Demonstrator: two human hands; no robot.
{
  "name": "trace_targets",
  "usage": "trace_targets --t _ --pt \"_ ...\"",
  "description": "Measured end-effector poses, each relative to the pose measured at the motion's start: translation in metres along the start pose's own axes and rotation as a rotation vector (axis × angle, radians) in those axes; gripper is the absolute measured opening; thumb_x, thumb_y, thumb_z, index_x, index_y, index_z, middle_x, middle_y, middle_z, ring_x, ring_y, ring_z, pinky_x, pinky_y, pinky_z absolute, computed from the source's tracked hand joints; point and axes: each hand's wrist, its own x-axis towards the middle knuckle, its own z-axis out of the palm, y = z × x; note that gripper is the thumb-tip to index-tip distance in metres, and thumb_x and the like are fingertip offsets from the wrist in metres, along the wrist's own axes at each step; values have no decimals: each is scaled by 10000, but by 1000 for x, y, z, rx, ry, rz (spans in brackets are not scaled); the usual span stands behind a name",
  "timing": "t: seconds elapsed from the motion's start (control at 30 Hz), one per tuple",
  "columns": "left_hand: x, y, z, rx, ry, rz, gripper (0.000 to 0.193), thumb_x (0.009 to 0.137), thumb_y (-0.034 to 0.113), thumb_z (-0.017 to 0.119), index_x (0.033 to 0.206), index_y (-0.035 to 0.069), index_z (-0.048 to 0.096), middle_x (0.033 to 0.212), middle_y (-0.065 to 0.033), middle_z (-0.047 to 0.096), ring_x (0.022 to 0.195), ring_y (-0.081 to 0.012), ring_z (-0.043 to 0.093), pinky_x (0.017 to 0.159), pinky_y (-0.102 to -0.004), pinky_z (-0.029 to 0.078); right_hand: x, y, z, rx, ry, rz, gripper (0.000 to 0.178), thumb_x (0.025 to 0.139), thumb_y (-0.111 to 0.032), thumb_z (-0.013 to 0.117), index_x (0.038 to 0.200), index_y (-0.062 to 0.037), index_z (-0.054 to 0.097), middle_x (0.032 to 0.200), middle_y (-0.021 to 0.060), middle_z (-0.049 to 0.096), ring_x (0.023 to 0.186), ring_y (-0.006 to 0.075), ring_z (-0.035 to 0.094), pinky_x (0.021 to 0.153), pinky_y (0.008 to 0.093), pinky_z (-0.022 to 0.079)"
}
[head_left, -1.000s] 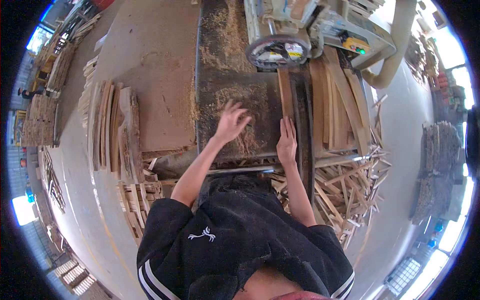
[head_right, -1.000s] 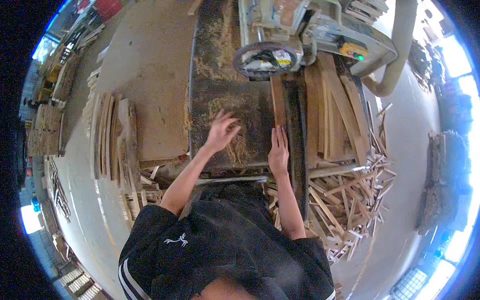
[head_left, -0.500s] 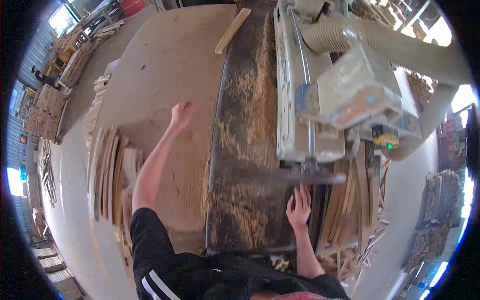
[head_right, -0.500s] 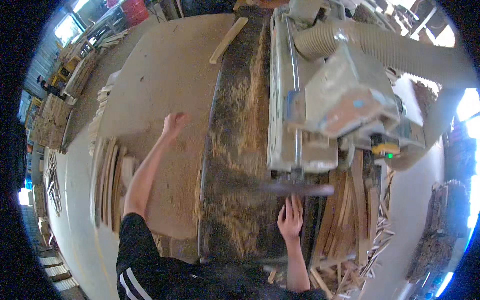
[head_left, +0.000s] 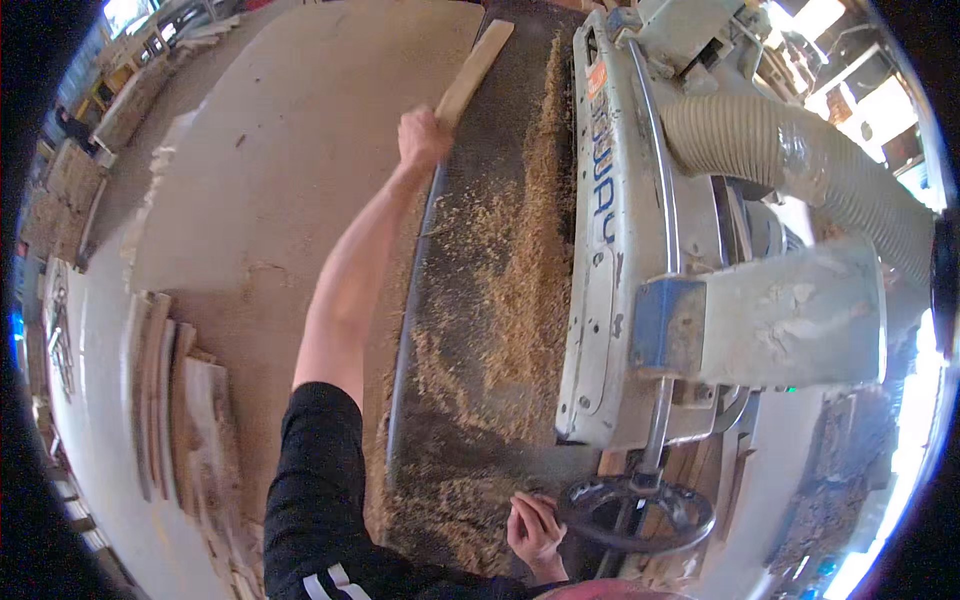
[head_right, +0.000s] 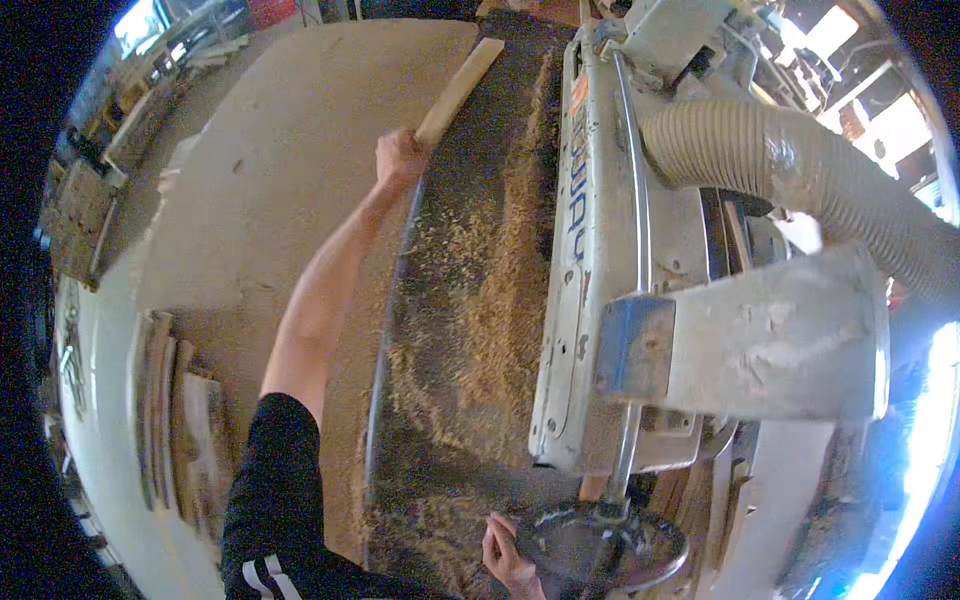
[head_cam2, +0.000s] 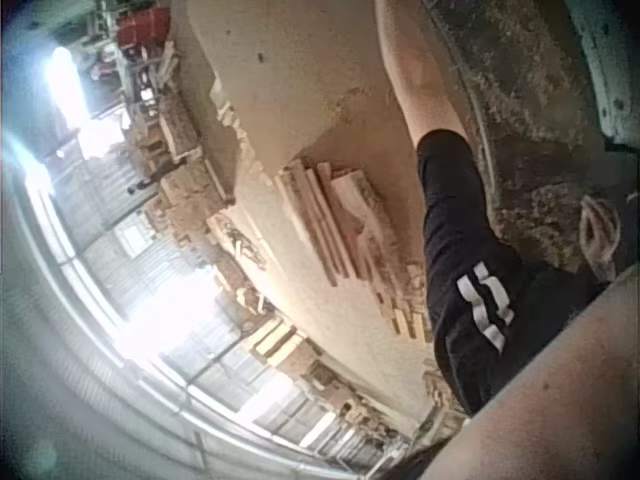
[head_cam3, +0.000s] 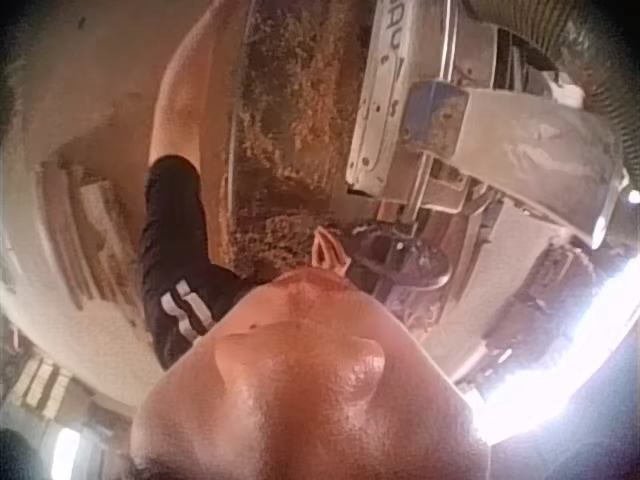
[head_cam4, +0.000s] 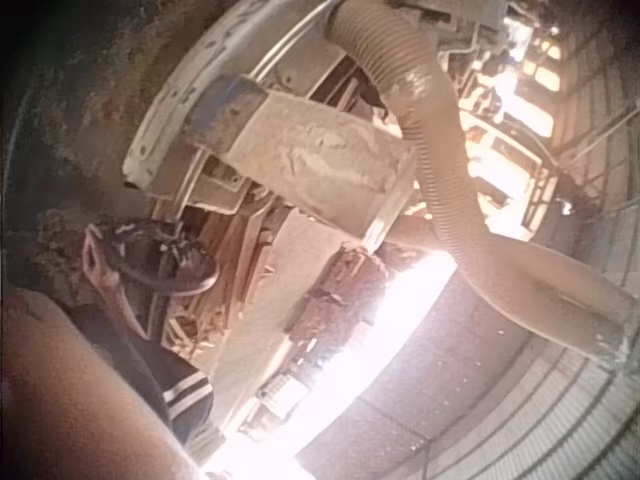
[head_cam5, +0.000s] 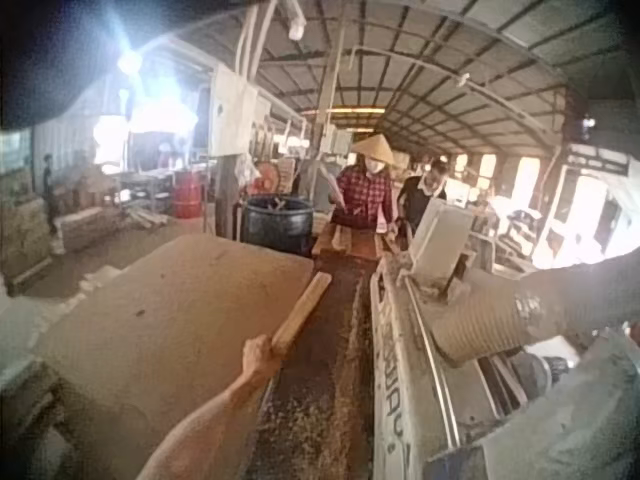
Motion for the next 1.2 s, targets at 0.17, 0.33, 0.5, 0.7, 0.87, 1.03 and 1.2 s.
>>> trace_targets --t 0.17,0.33,0.5,0.7,0.87,1.03,1.2 --pt "-176 -12 -84 -1071 -507 -596 341 977 207 671 1261 22 704 1041 -108 770 838 -196 742 729 -381 625 -1 -20 22 -59 -42 -267 281 921 -125 738 1198 -110 695 1105 72 719 970 298 710 806 423 596" --pt "-388 16 -195 -1564 -990 -722 474 1107 352 448 1404 0 561 1299 -185 693 1135 -293 701 951 -481 596 -8 -66 -7 5 -140 -94 963 896 -209 790 1631 -41 190 1287 221 667 1012 361 732 772 452 636" --pt "-528 69 -256 -1390 -1048 -904 599 1103 477 419 1450 2 529 1349 -189 671 1188 -287 684 1014 -480 550 -75 -62 -42 -40 14 -280 955 838 -162 832 1616 -22 297 1235 226 672 963 358 730 746 397 627" --pt "-631 93 -279 -1259 -1429 -819 687 1089 569 418 1487 16 508 1390 -149 651 1151 -278 685 1048 -457 515 -202 -26 -96 -213 106 -251 686 822 -32 783 1466 -12 548 1073 170 724 860 323 729 731 386 598" --pt "-691 158 -293 -1139 -1008 -631 670 1083 539 461 1505 22 511 1549 -142 520 1348 -287 558 1123 -498 451 -326 0 -99 -153 119 88 520 882 -21 731 1388 -22 616 971 191 731 812 334 726 665 376 587" --pt "-780 172 -244 -790 -1169 -132 899 1016 548 579 1535 -139 320 1608 -353 311 1549 -464 225 1245 -535 290 -404 44 -66 699 115 727 302 1054 -250 633 1190 17 674 950 91 751 753 188 726 732 321 570" --pt "-766 216 -215 -128 -1016 605 974 982 608 582 1537 -149 321 1597 -393 281 1576 -481 56 1279 -551 169 -386 89 -41 974 326 917 424 1055 -400 627 1085 14 715 776 54 698 703 166 692 693 306 568"
